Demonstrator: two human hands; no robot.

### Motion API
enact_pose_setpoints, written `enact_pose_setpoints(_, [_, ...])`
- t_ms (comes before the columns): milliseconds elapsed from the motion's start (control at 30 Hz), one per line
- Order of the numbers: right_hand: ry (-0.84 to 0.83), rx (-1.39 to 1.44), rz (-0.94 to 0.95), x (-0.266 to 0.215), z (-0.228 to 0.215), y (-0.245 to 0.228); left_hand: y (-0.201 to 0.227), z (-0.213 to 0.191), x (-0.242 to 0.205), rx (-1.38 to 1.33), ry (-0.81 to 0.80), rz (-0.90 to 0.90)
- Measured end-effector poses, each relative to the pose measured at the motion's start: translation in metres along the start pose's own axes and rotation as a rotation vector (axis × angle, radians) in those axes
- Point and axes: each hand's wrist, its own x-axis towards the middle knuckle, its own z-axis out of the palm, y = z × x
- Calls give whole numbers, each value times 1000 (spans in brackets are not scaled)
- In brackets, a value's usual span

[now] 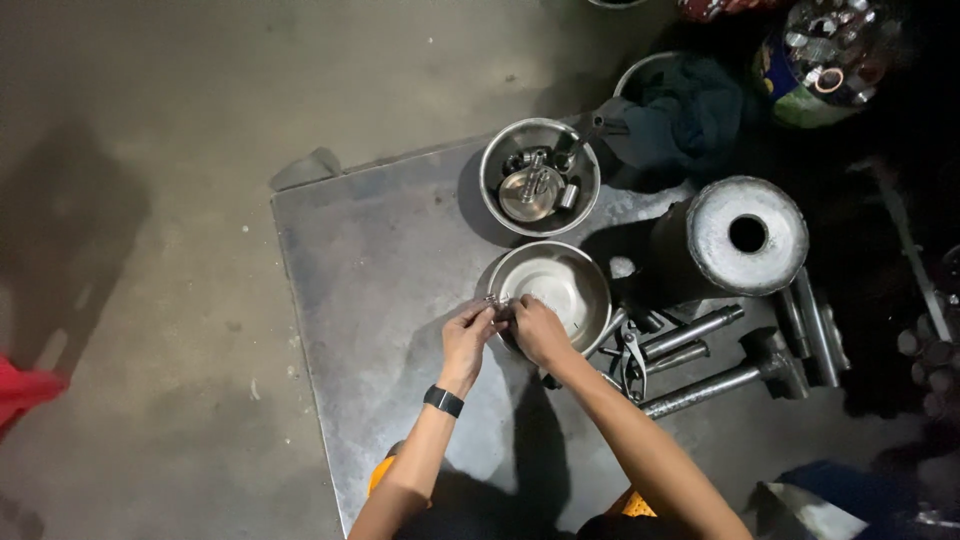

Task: The person assembles small metal components using pliers and a cloth, then wipes the parts. They handle metal bowls, a cylindrical metal object, and various tools on a workbench.

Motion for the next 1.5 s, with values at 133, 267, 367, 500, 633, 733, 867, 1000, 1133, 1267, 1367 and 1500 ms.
enact_pose_setpoints(133, [-12, 13, -28, -3, -1, 7, 5, 2, -3, 25, 3, -1])
enact_pose_setpoints(267, [121, 177, -62, -10, -3, 17, 9, 3, -9, 91, -13, -12])
enact_pose_setpoints(367, [70, 394, 180, -11, -35, 6, 2, 3, -5, 168, -58, 13])
enact_pose_setpoints(500, [-55, 572, 203, -16, -57, -12, 6, 5, -16, 302, -92, 73])
enact_pose_setpoints(633, [-35, 516, 132, -8, -60, -20, 19, 13, -19, 441, -130, 150])
enact_pose_setpoints(733, [-37, 510, 195, -8, -55, -26, 17, 9, -18, 456, -134, 158])
enact_pose_setpoints(867, [14, 503, 212, -8, -59, -27, 3, 7, -14, 503, -151, 231])
enact_pose_setpoints(1000, [3, 474, 242, -7, -71, -17, 4, 12, -14, 553, -169, 253])
enact_pose_setpoints(1133, [92, 335, 240, -11, -96, 16, 9, 22, -15, 447, -184, 164])
enact_pose_setpoints(1267, [-146, -220, 409, -27, -43, 80, 1, 22, -12, 296, -172, 97])
enact_pose_setpoints(1367, [-142, -307, 302, -46, 16, 92, -1, 24, -13, 248, -158, 78])
enact_pose_setpoints(1500, [-43, -281, 258, -42, 14, 61, -9, 16, -11, 251, -126, 62])
